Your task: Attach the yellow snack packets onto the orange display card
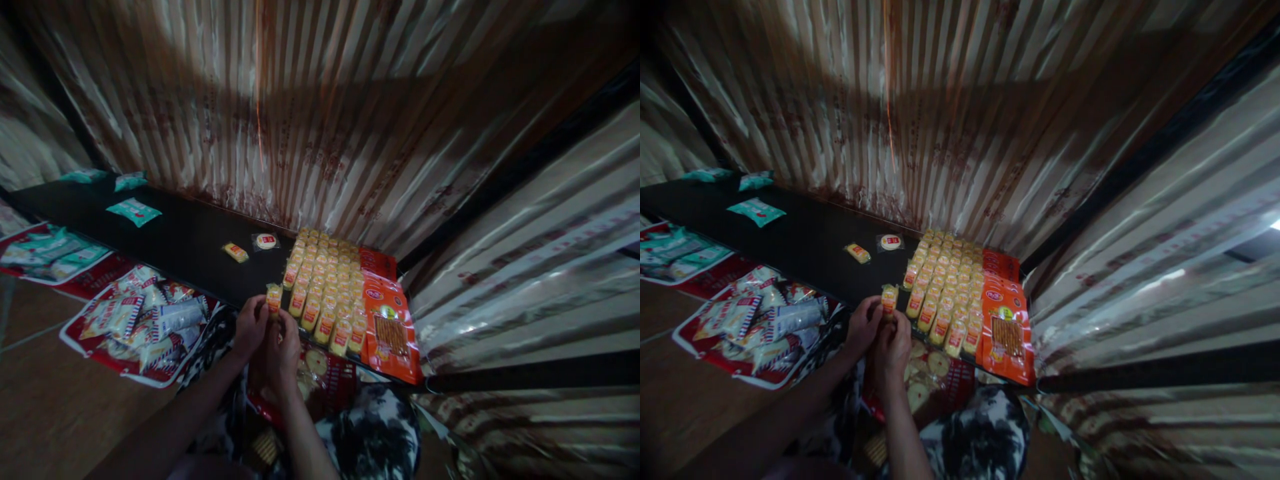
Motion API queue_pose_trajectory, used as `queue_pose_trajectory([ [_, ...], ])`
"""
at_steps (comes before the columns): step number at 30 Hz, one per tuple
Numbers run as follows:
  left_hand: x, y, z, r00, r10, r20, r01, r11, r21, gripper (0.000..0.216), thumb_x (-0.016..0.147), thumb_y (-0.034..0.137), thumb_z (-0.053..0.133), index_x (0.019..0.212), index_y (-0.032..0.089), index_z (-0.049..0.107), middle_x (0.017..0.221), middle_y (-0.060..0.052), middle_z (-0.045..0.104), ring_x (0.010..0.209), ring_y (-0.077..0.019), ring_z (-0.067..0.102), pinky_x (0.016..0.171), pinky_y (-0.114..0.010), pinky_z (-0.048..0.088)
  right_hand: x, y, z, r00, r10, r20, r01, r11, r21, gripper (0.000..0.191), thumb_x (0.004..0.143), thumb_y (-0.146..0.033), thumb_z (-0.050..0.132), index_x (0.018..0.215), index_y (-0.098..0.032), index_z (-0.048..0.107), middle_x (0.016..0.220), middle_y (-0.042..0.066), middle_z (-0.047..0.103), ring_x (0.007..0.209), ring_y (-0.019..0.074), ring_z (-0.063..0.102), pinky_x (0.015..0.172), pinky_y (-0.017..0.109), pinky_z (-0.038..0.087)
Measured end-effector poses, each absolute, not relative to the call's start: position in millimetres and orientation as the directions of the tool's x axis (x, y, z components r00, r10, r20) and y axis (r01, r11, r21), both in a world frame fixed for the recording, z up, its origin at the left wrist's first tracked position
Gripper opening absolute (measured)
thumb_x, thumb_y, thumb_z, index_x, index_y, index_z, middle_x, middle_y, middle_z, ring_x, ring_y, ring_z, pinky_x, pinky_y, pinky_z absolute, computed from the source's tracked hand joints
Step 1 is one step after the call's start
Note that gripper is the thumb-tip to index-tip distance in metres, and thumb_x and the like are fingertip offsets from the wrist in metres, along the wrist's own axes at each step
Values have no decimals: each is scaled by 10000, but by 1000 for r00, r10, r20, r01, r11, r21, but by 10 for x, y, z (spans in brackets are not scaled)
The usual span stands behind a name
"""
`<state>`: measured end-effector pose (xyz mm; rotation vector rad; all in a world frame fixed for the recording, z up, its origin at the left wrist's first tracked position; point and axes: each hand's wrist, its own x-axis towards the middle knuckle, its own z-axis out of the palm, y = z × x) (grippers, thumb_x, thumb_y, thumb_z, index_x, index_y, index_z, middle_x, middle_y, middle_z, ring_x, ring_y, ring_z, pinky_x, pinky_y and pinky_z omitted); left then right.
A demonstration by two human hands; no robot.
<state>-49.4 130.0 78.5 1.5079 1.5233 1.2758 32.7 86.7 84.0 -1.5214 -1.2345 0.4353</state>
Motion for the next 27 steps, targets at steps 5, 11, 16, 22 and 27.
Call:
queue_pose_trajectory([
  [5, -484, 1411, 743, -134, 975, 176, 364, -117, 924, 236, 851, 306, 427, 1000, 192, 570, 987, -57, 654, 918, -180, 627, 859, -333, 492, 336, 946, 799, 368, 862, 349, 528, 116, -841, 325, 790, -199, 410, 1051, -175, 601, 1045, 94, 655, 970, 198, 590, 879, 356, 455],
  [11, -469, 1477, 726, -125, 979, 162, 384, -103, 918, 220, 848, 285, 436, 986, 184, 573, 954, -53, 653, 893, -175, 629, 843, -329, 498, 351, 1012, 750, 372, 862, 345, 608, 55, -792, 359, 765, -212, 434, 1071, -153, 611, 1070, 122, 648, 989, 231, 574, 894, 396, 436],
  [16, -437, 1549, 711, -102, 984, 146, 389, -95, 916, 202, 844, 258, 439, 977, 193, 577, 967, -51, 657, 916, -174, 628, 842, -324, 501, 353, 1071, 744, 372, 860, 348, 579, 78, -812, 351, 803, -210, 392, 1076, -151, 604, 1053, 125, 648, 991, 214, 583, 899, 378, 444],
  [22, -380, 1651, 681, -95, 986, 136, 382, -90, 920, 203, 841, 246, 438, 974, 182, 577, 956, -61, 652, 911, -179, 630, 839, -327, 504, 368, 1136, 678, 366, 870, 331, 552, 84, -830, 367, 804, -225, 405, 1110, -153, 594, 1132, 133, 629, 1074, 223, 560, 957, 408, 420],
  [27, -367, 1688, 684, -88, 987, 137, 402, -91, 911, 212, 839, 249, 439, 982, 175, 577, 967, -70, 646, 903, -180, 632, 831, -320, 503, 365, 1167, 628, 355, 889, 289, 507, 76, -858, 397, 843, -277, 365, 1130, -128, 594, 1184, 147, 606, 1120, 220, 541, 1000, 407, 391],
])
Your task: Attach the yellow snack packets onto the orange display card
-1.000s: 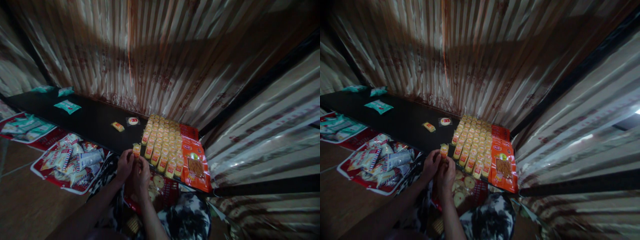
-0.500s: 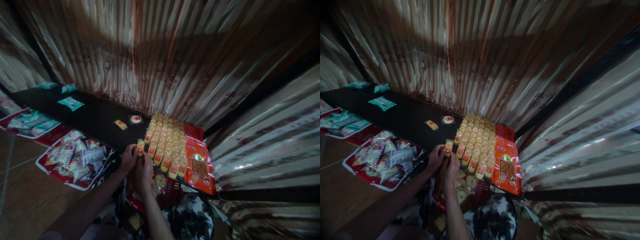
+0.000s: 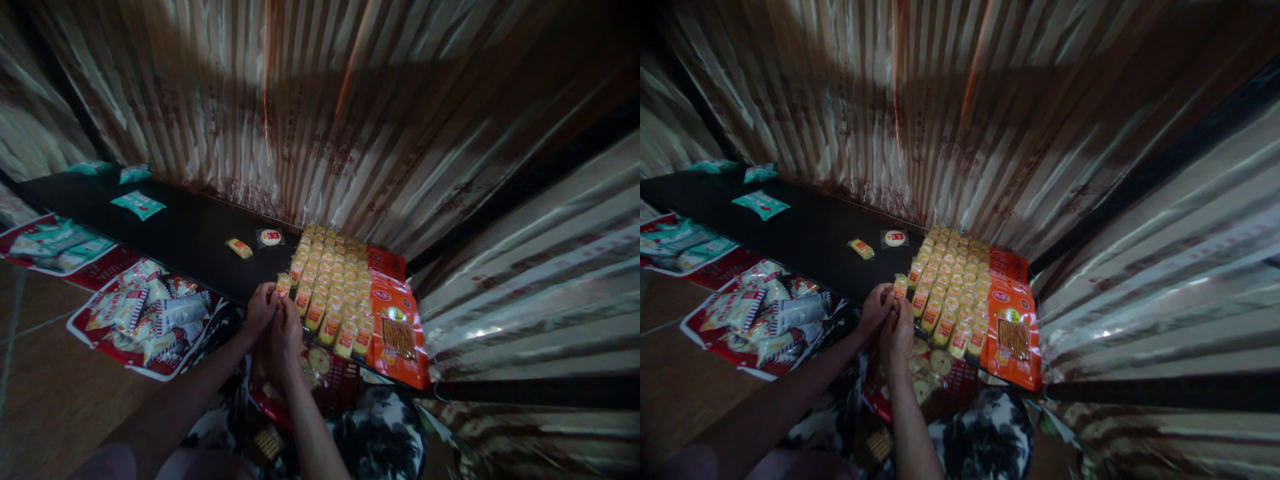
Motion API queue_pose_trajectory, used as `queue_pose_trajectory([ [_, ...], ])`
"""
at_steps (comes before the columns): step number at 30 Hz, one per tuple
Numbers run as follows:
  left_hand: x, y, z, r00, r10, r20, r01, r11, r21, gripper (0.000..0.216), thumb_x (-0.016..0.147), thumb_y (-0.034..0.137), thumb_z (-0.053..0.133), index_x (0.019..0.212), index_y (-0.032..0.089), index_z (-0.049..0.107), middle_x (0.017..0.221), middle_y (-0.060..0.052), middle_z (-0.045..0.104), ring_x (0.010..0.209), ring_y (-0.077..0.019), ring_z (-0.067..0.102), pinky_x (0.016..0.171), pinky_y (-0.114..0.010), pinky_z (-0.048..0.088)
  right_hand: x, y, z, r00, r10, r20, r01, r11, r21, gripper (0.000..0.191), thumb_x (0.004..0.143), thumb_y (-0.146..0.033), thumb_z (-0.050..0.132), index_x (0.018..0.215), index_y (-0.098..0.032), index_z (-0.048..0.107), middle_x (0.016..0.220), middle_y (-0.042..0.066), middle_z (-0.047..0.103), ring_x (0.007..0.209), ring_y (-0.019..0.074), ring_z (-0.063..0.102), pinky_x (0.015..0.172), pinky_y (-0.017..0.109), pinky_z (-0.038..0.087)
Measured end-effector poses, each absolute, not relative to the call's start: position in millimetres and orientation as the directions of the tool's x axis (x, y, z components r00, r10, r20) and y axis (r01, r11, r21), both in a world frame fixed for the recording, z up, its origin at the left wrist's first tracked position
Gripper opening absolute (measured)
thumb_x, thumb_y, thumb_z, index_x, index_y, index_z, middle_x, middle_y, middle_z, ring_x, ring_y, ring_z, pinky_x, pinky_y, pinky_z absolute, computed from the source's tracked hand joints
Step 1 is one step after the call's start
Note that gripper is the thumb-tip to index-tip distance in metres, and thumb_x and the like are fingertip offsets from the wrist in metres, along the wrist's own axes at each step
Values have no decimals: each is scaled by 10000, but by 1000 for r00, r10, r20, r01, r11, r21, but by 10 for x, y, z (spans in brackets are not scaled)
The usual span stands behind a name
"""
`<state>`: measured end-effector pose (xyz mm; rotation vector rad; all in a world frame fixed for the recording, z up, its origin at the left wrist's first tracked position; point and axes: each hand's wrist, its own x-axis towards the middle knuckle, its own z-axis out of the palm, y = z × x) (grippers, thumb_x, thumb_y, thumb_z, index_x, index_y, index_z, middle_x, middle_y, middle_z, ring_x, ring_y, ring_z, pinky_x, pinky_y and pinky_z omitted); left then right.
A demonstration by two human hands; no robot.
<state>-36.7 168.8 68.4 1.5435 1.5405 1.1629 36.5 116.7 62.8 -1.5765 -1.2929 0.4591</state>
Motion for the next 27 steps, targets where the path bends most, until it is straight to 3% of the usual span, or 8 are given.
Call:
queue_pose_trajectory([
  [13, -339, 1800, 734, -40, 993, 111, 400, -86, 913, 191, 851, 226, 439, 974, 177, 577, 937, -59, 644, 872, -163, 628, 826, -306, 499, 337, 1244, 682, 313, 910, 273, 528, 73, -846, 445, 891, -345, 324, 1167, -111, 583, 1253, 177, 558, 1203, 253, 478, 1021, 452, 352],
  [27, -262, 1913, 606, -23, 991, 135, 331, -120, 936, 174, 844, 245, 468, 956, 181, 584, 924, -48, 648, 855, -155, 635, 802, -298, 518, 370, 1286, 772, 273, 920, 280, 638, 45, -769, 448, 893, -243, 311, 1245, -77, 532, 1312, 188, 515, 1284, 254, 406, 1018, 439, 379],
])
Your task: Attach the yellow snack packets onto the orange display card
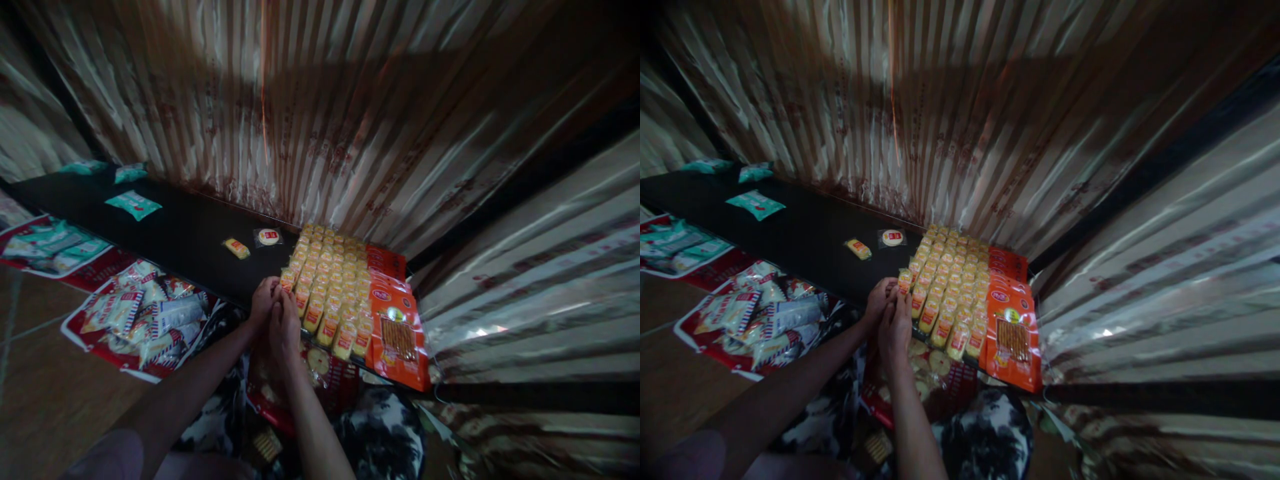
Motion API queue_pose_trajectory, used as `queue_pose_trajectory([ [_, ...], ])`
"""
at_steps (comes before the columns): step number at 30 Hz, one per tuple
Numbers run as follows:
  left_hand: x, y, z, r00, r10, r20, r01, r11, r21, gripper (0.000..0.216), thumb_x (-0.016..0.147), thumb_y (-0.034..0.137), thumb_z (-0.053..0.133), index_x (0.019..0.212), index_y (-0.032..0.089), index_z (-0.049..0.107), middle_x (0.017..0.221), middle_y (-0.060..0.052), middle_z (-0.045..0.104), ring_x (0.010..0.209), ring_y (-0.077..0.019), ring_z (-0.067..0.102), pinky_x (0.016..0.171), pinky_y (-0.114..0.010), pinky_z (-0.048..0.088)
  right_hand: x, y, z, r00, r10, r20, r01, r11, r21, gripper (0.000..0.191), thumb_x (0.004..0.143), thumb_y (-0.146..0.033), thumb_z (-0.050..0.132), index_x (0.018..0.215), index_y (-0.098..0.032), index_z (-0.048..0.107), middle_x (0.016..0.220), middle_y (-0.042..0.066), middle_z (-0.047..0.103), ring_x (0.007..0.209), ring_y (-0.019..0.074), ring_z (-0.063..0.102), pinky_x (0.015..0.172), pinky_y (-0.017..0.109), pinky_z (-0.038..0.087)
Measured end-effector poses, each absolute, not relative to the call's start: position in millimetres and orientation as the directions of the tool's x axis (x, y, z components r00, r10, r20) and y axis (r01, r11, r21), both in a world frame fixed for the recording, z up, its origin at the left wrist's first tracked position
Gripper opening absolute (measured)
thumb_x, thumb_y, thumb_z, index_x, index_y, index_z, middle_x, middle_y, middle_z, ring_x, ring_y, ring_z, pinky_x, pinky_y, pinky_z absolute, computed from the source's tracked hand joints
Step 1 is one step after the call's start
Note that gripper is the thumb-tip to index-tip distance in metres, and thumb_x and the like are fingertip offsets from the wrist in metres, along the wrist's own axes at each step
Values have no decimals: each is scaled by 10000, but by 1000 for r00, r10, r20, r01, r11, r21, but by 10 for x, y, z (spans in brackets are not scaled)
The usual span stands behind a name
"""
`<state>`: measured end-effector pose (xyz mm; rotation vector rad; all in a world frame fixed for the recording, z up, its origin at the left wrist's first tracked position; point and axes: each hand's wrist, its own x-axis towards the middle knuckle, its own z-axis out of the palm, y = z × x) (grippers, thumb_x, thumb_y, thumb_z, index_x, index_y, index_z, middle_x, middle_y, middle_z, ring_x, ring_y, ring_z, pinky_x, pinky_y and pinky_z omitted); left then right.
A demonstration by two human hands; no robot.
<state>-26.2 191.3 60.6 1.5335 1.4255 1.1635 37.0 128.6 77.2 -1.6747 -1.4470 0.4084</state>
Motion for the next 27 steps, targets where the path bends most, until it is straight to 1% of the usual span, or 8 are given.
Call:
queue_pose_trajectory([
  [3, -238, 1922, 562, -26, 990, 136, 317, -121, 941, 174, 839, 251, 471, 949, 181, 586, 913, -45, 650, 848, -155, 635, 797, -301, 520, 392, 1277, 770, 256, 906, 338, 656, 95, -749, 445, 891, -241, 324, 1246, -67, 529, 1327, 188, 501, 1279, 241, 415, 1017, 419, 390],
  [8, -201, 1925, 570, -39, 990, 139, 298, -121, 947, 171, 840, 246, 464, 935, 173, 585, 895, -45, 650, 835, -154, 633, 780, -302, 524, 439, 1231, 803, 200, 889, 411, 650, 194, -735, 404, 894, -224, 336, 1206, -96, 559, 1290, 164, 540, 1229, 211, 469, 1000, 399, 418],
  [14, -177, 1901, 684, -32, 984, 173, 376, -148, 915, 173, 856, 265, 459, 929, 180, 590, 893, -44, 639, 832, -153, 627, 766, -292, 519, 489, 1173, 812, 209, 860, 466, 673, 220, -706, 379, 898, -218, 338, 1149, -85, 589, 1241, 172, 571, 1177, 208, 511, 991, 401, 434],
  [20, -172, 1897, 711, -15, 978, 206, 457, -177, 872, 179, 859, 245, 458, 943, 185, 604, 902, -43, 620, 856, -158, 616, 796, -297, 505, 520, 1162, 796, 225, 824, 521, 689, 243, -683, 358, 909, -227, 330, 1118, -121, 600, 1195, 154, 599, 1138, 208, 537, 961, 423, 457],
  [24, -172, 1894, 720, -5, 975, 223, 482, -193, 855, 196, 860, 244, 456, 968, 194, 611, 914, -41, 617, 843, -153, 614, 790, -288, 504, 529, 1154, 756, 230, 792, 566, 697, 271, -663, 351, 909, -234, 337, 1113, -112, 597, 1182, 165, 599, 1125, 210, 546, 936, 419, 475],
  [27, -166, 1895, 734, -5, 975, 221, 493, -190, 849, 201, 852, 229, 463, 974, 194, 618, 932, -42, 622, 838, -149, 613, 793, -284, 503, 537, 1144, 726, 230, 787, 572, 712, 265, -651, 350, 908, -232, 340, 1113, -109, 597, 1175, 168, 604, 1125, 212, 547, 935, 421, 475],
])
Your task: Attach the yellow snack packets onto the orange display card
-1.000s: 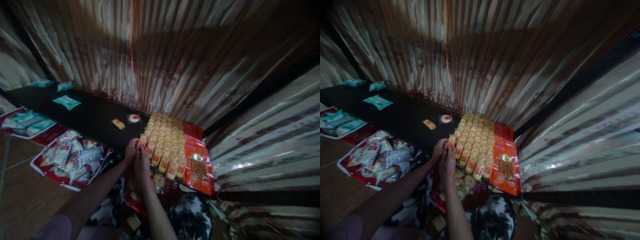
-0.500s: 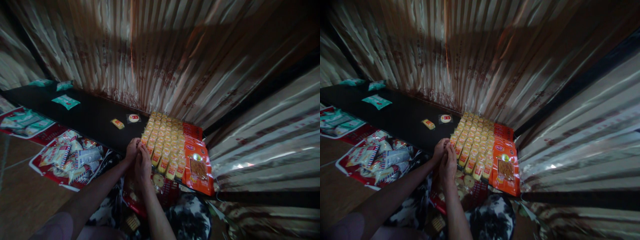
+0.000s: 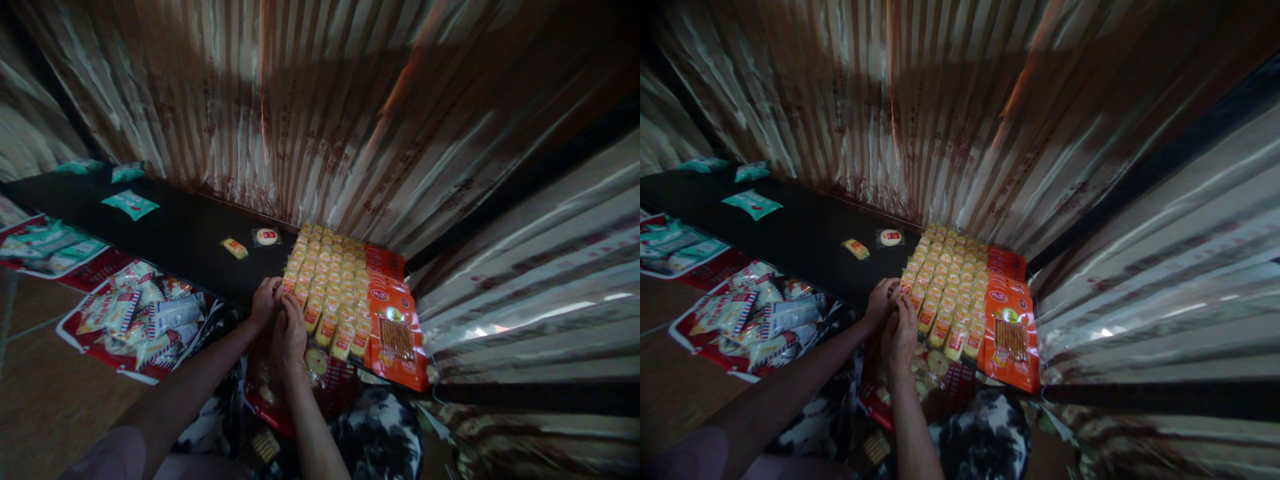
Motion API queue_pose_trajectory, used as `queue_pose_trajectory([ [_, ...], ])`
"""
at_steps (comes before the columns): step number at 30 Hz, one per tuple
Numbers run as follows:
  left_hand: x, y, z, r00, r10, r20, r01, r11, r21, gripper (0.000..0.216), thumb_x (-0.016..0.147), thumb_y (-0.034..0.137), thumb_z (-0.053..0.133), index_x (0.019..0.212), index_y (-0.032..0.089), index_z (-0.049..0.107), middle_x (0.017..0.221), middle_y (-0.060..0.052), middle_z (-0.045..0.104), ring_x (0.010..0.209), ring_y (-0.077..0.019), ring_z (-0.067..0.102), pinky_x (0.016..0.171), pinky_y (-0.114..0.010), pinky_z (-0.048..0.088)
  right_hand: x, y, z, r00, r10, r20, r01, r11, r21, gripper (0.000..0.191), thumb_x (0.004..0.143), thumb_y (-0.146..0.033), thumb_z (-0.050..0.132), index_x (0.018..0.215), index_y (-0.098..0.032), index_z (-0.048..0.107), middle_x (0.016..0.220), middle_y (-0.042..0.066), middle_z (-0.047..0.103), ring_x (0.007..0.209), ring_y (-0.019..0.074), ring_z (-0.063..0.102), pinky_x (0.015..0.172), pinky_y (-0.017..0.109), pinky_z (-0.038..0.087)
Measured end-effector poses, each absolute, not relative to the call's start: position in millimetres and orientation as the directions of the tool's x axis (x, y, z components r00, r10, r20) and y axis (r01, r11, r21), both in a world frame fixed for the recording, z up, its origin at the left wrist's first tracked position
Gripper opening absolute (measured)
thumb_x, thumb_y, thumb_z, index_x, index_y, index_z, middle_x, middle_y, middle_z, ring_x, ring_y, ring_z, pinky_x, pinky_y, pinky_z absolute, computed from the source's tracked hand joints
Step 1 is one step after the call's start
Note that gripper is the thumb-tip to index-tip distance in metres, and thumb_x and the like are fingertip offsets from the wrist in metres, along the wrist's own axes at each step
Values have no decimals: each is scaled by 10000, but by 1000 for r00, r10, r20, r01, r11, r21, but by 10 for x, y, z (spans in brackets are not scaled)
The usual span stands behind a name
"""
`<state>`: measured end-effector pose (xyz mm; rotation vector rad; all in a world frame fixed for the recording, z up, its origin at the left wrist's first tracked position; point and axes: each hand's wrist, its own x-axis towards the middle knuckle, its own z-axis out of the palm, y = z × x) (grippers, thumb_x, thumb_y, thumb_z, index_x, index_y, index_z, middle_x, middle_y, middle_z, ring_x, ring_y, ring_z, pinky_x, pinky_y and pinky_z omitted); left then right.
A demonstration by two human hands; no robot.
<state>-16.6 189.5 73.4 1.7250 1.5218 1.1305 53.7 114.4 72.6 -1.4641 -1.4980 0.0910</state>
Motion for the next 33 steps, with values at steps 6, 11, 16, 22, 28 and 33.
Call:
queue_pose_trajectory([
  [6, -153, 1902, 718, -5, 972, 233, 511, -198, 836, 213, 853, 220, 448, 973, 194, 622, 966, -46, 619, 891, -158, 605, 811, -281, 497, 580, 1132, 717, 235, 800, 553, 728, 232, -645, 352, 903, -217, 339, 1118, -122, 601, 1177, 152, 608, 1128, 212, 541, 958, 433, 455],
  [11, -156, 1903, 701, -10, 975, 222, 487, -189, 853, 232, 850, 236, 457, 1020, 197, 610, 940, -42, 617, 872, -161, 611, 804, -291, 505, 632, 1137, 722, 221, 775, 592, 743, 259, -617, 341, 892, -198, 355, 1116, -133, 604, 1172, 144, 612, 1117, 207, 548, 957, 437, 458],
  [16, -155, 1911, 715, -8, 978, 210, 453, -184, 872, 229, 853, 247, 456, 1008, 192, 616, 924, -46, 621, 866, -163, 619, 793, -294, 516, 650, 1109, 744, 226, 758, 613, 747, 269, -608, 341, 890, -165, 352, 1125, -134, 597, 1174, 140, 612, 1136, 200, 538, 958, 429, 463],
  [22, -146, 1924, 718, -43, 969, 244, 462, -197, 865, 272, 873, 277, 416, 1029, 166, 609, 971, -78, 630, 900, -172, 623, 827, -318, 522, 702, 1057, 753, 212, 737, 641, 762, 286, -581, 335, 884, -126, 353, 1125, -129, 586, 1173, 142, 608, 1140, 189, 536, 948, 414, 475],
  [28, -73, 1957, 651, -104, 950, 294, 543, -194, 817, 405, 879, 260, 356, 1203, 84, 521, 1279, -170, 532, 1245, -236, 452, 1079, -431, 339, 779, 1015, 751, 179, 697, 694, 781, 328, -531, 337, 876, -99, 354, 1132, -112, 574, 1190, 158, 592, 1189, 194, 502, 963, 427, 464],
  [33, 6, 2002, 585, -5, 961, 276, 490, -238, 839, 475, 899, 269, 291, 1329, 93, 388, 1403, -161, 423, 1335, -219, 346, 1113, -427, 287, 896, 964, 799, 198, 690, 696, 845, 240, -478, 350, 889, -126, 346, 1159, -137, 569, 1266, 154, 551, 1273, 226, 422, 987, 488, 422],
])
